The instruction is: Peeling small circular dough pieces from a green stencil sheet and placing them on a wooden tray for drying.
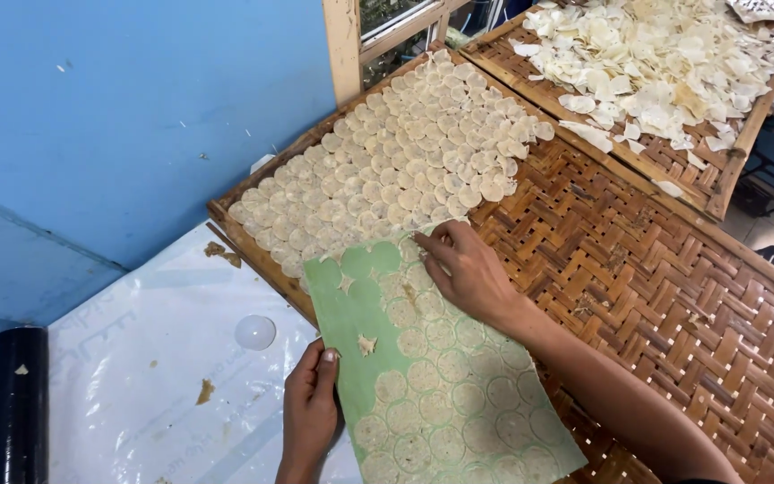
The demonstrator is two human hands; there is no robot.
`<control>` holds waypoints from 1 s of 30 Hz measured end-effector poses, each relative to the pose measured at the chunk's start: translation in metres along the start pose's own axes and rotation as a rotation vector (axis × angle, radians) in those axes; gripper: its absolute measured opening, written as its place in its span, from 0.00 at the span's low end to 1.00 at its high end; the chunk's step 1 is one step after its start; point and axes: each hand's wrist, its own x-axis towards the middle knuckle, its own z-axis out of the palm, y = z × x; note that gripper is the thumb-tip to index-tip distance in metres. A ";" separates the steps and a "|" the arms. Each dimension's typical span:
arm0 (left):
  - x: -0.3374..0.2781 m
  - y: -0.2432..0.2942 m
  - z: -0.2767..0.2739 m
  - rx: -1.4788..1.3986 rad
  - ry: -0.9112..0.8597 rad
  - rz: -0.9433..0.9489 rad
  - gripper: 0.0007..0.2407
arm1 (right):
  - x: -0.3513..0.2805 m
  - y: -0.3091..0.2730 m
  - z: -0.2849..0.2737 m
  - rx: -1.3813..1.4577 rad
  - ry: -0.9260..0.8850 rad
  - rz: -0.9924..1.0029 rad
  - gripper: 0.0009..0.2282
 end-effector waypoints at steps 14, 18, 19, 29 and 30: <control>0.000 0.000 -0.001 0.001 -0.006 0.014 0.14 | 0.006 -0.012 -0.004 0.166 -0.023 0.137 0.08; -0.002 0.007 0.001 0.022 0.007 -0.012 0.15 | 0.006 -0.011 -0.002 0.163 0.014 0.107 0.07; -0.001 0.006 0.001 0.023 0.006 -0.011 0.15 | 0.006 -0.012 -0.002 0.162 0.016 0.108 0.07; -0.002 0.005 0.001 0.014 0.003 -0.005 0.14 | 0.008 -0.009 0.002 0.297 -0.002 0.229 0.07; -0.001 0.005 0.001 0.005 0.004 -0.006 0.14 | 0.006 -0.007 0.003 0.320 -0.024 0.225 0.04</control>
